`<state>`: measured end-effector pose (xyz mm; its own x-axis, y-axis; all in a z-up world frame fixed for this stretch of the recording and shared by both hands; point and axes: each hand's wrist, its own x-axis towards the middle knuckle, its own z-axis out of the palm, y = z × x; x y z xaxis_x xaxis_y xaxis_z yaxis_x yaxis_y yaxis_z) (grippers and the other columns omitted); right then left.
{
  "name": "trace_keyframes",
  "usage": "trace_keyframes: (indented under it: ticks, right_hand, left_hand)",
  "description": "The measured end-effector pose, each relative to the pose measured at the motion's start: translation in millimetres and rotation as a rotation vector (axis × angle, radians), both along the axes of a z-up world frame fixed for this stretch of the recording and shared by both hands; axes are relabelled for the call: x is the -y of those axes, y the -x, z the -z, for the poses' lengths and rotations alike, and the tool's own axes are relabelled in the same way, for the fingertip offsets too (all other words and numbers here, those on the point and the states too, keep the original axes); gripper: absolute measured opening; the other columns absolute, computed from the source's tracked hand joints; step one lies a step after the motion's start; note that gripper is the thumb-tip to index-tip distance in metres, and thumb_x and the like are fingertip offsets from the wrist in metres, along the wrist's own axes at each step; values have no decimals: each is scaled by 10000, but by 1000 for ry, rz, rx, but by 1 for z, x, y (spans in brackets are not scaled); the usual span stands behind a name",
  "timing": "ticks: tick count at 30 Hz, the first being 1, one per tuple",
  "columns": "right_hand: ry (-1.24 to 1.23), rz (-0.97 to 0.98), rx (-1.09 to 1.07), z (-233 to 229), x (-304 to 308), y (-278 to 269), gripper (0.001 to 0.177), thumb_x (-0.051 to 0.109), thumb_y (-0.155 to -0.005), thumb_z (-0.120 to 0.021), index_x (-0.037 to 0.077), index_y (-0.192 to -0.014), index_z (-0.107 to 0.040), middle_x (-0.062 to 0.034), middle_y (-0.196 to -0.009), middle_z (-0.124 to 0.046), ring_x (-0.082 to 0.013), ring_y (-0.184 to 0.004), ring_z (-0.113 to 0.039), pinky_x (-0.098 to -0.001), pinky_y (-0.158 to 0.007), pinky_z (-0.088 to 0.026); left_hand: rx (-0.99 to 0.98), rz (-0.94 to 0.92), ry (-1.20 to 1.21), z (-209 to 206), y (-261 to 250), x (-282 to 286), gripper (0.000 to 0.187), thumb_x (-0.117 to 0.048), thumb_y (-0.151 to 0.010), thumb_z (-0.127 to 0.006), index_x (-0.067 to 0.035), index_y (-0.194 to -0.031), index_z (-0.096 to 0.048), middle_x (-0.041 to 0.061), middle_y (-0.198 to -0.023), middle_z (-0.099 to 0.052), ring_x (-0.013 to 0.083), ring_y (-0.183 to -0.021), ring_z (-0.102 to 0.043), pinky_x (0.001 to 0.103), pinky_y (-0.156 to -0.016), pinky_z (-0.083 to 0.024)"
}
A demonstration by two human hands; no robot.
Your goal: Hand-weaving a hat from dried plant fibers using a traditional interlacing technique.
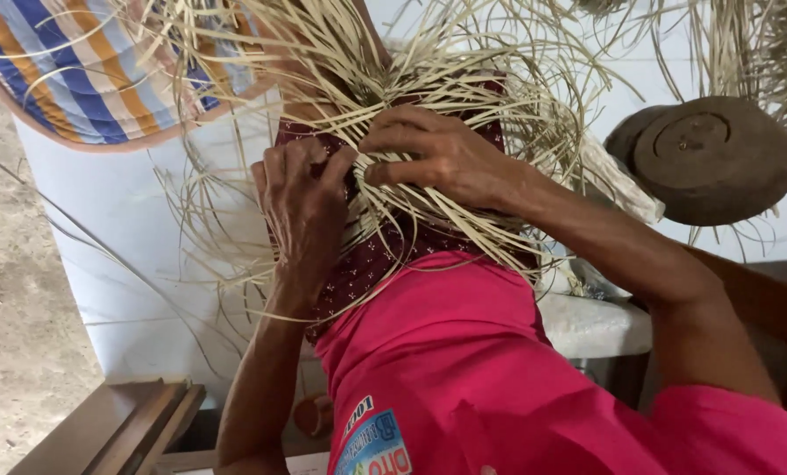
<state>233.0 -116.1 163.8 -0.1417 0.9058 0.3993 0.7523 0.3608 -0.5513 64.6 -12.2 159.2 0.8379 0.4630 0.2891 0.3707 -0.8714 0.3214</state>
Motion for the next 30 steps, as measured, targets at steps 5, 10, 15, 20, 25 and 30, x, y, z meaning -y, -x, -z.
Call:
trace_keyframes:
  ticks: [5,10,15,20,25,30]
  right_hand:
    - [24,32,17,10,2,-1,115,32,-842,-696,80,-943,-722,-140,-1000,-682,-313,-1063,-586,-397,-828,-546]
    - [54,34,-13,-5,2,2,112,2,-852,-692,29,-961,-689,-172,-1013,-657,-344,-1064,-581,-426,-833,-553]
    - [144,22,-148,-7,2,1,138,-5,-878,-641,41,-1003,-678,-182,-1006,-636,-363,-1032,-577,-446,-784,-567]
    - [308,153,-291,-10,-4,-1,136,-14,-902,-622,54,-1017,-649,-174,-965,-584,-327,-926,-612,-371,-752,-561]
    - [263,119,-193,0,-2,4,124,18,-902,-620,94,-985,-670,-130,-969,-584,-307,-958,-607,-351,-758,-548]
    - [53,23,-7,-1,2,3,92,-35,-875,-638,29,-905,-697,-164,-1007,-650,-322,-941,-612,-375,-704,-576]
  left_hand:
    - [133,-266,814,-24,-1,16,201,-127,-917,-509,-53,-1022,-664,171,-955,-685,320,-883,-674,457,-715,-492]
    - [264,-367,974,-2,-4,25,278,-185,-885,-588,1,-1091,-605,188,-920,-681,258,-813,-642,410,-725,-506]
    - [496,-489,1190,6,-9,37,411,-114,-855,-610,-58,-1223,-436,141,-905,-691,182,-835,-636,370,-795,-502]
    - [517,-468,1117,2,-14,50,181,-154,-884,-612,-13,-996,-590,182,-898,-671,256,-841,-663,406,-782,-517]
    - [439,-476,1040,20,-6,41,125,-162,-892,-625,-46,-937,-619,130,-842,-653,194,-762,-616,378,-756,-523]
    - [234,-403,1187,-23,-8,25,394,-295,-910,-552,33,-1128,-551,207,-968,-626,286,-891,-635,452,-782,-514]
